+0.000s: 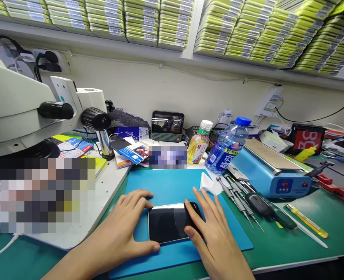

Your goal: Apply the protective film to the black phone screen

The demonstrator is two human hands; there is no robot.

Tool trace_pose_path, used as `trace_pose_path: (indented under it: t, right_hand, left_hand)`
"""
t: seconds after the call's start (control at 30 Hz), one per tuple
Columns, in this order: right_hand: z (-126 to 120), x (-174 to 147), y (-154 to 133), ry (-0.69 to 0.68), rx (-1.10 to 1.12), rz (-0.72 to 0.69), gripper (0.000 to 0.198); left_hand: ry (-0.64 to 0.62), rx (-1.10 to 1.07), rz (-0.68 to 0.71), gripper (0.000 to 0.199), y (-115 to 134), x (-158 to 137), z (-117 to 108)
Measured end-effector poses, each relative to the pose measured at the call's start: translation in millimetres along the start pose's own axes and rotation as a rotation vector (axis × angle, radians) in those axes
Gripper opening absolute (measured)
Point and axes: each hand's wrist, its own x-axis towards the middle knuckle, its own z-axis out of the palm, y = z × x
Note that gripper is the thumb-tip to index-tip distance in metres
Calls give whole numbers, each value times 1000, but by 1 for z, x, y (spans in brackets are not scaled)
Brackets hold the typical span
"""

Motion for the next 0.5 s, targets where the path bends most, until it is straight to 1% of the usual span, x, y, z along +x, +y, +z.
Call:
trace_pose_path:
  t: [0.13,0.23,0.3,0.4,0.43,0.5]
  right_hand:
    - [-10,-5,-3,-15,-41,-112,66]
    - [-20,-11,0,-24,-12,-226,68]
    - [-25,-14,3,-22,11,-275,68]
    - [-28,-17,4,-26,61,-271,63]
    - [-28,-18,5,-27,84,-248,59]
    - [-27,-20,4,-26,121,-157,53]
  left_hand:
    - [13,1,9,65,1,-1,-1]
    - [27,3,23,62,2,0,-2]
    - [24,10,26,62,2,0,-2]
    - [11,23,20,63,2,0,-2]
    - [10,26,17,62,2,0,-2]
    - [11,32,13,62,1,-1,-2]
